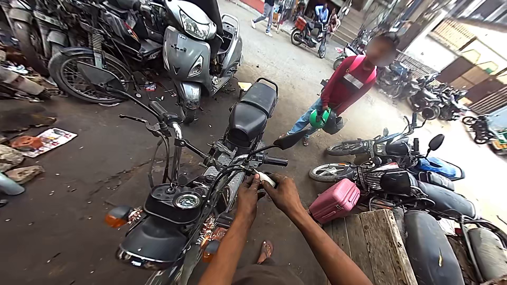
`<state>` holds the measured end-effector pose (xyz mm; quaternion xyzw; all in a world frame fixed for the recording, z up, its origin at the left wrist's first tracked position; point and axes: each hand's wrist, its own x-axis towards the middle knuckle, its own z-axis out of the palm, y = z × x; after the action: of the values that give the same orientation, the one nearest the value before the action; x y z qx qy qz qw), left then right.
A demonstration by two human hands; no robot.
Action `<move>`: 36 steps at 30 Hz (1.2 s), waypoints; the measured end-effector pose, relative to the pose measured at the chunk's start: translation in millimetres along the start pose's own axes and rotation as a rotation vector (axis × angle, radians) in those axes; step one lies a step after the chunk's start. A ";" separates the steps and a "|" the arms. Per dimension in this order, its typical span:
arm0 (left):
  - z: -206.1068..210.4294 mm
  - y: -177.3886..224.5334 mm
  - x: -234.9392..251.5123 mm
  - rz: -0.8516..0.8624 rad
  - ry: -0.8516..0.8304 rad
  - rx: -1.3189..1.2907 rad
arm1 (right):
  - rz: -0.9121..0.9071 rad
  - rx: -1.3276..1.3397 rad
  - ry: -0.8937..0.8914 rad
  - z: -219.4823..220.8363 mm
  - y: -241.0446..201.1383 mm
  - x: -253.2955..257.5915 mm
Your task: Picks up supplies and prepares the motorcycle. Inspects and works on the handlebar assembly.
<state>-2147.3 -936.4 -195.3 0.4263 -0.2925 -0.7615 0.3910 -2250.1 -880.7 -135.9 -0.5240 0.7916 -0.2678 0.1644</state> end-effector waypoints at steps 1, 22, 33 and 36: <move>-0.5 -1.0 -0.1 0.000 0.000 0.002 | 0.006 0.007 0.000 0.9 1.3 -1.1; -20.5 -15.9 -21.6 0.313 0.023 0.258 | 0.043 0.512 -0.195 30.3 54.6 -30.4; -77.1 -29.0 -62.5 0.677 0.063 0.458 | -0.284 0.673 -0.742 38.6 99.6 -54.2; -95.3 -25.1 -66.6 0.578 0.258 0.886 | -0.254 0.785 -0.810 32.9 108.8 -48.5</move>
<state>-2050.3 -877.7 -231.2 0.5424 -0.6404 -0.3682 0.4001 -2293.7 -811.1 -228.2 -0.5756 0.4379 -0.3371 0.6028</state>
